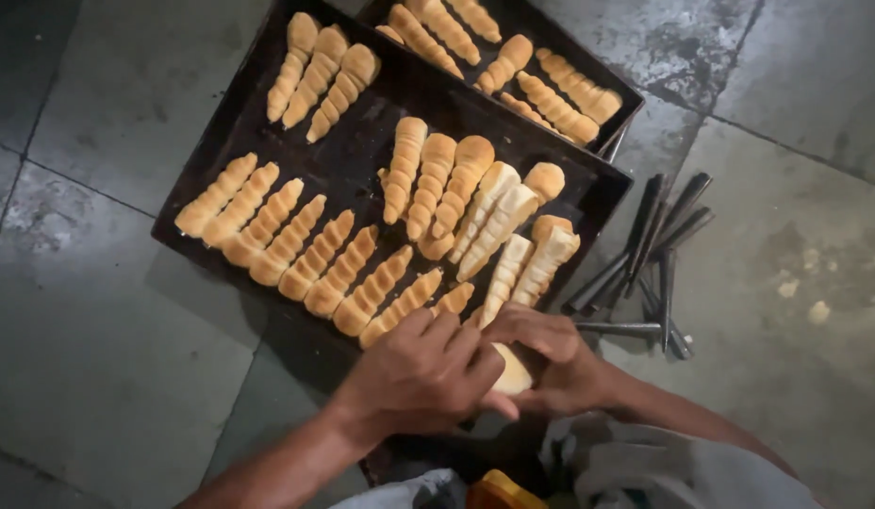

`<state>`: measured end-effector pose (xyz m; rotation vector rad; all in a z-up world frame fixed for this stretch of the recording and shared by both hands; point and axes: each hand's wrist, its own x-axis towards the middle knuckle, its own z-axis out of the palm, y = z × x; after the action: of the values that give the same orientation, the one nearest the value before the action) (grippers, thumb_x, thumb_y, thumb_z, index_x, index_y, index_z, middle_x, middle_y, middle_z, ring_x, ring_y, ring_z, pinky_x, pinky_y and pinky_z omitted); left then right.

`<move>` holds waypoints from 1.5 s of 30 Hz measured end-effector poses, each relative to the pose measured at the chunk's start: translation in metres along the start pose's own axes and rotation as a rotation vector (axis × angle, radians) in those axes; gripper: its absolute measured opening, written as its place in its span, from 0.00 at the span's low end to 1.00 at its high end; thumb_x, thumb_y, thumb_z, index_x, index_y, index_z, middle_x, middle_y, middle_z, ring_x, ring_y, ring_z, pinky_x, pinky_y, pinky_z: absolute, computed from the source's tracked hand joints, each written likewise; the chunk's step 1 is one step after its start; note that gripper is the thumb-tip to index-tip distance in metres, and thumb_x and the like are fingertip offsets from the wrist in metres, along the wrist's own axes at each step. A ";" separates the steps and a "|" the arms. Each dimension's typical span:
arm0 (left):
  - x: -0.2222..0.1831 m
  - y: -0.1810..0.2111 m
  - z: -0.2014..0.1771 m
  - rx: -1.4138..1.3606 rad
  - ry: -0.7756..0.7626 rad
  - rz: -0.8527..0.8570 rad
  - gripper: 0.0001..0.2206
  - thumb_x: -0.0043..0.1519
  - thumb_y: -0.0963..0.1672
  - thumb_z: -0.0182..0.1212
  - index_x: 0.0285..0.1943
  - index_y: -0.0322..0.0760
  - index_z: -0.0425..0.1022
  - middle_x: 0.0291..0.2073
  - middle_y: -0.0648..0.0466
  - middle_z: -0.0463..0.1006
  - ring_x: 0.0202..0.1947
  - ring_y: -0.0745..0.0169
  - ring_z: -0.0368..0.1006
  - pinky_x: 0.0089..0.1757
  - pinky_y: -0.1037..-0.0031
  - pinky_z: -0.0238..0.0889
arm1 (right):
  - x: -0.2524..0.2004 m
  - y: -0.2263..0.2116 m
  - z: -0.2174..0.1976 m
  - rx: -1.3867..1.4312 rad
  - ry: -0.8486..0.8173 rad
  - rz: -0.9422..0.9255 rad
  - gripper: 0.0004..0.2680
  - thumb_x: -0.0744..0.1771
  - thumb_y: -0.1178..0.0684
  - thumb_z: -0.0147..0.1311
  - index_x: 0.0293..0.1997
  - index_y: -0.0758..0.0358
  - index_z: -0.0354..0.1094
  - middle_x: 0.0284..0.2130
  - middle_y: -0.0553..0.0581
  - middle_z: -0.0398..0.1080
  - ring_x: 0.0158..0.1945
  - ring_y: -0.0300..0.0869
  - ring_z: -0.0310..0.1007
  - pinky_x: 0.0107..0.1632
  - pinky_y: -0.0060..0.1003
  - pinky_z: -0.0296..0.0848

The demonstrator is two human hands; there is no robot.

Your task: Removing cone-shaped bread rolls from their metal molds onto a baking tray.

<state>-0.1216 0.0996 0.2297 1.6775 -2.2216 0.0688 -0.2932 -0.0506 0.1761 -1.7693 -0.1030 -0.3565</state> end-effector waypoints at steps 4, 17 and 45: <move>-0.012 -0.007 0.015 -0.054 -0.023 0.081 0.27 0.72 0.59 0.35 0.30 0.42 0.65 0.20 0.57 0.67 0.21 0.65 0.63 0.29 0.72 0.57 | -0.013 0.010 0.008 0.045 -0.022 0.003 0.23 0.59 0.54 0.75 0.54 0.71 0.66 0.44 0.63 0.74 0.46 0.49 0.77 0.49 0.41 0.76; -0.035 -0.003 0.055 -0.318 0.036 -0.072 0.20 0.74 0.51 0.45 0.28 0.43 0.65 0.17 0.58 0.66 0.16 0.66 0.64 0.21 0.68 0.60 | -0.003 0.009 0.012 0.173 -0.393 0.533 0.18 0.59 0.54 0.70 0.48 0.62 0.66 0.34 0.58 0.76 0.38 0.46 0.80 0.42 0.40 0.78; 0.009 0.022 -0.018 -0.788 0.126 -0.271 0.10 0.57 0.34 0.58 0.46 0.33 0.75 0.47 0.50 0.76 0.44 0.50 0.75 0.42 0.63 0.70 | -0.034 0.025 0.002 0.515 -0.351 0.350 0.22 0.60 0.53 0.72 0.56 0.64 0.67 0.43 0.56 0.73 0.46 0.40 0.75 0.48 0.37 0.76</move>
<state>-0.1397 0.1025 0.2527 1.4284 -1.5819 -0.6589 -0.3184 -0.0500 0.1419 -1.2878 -0.1194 0.2238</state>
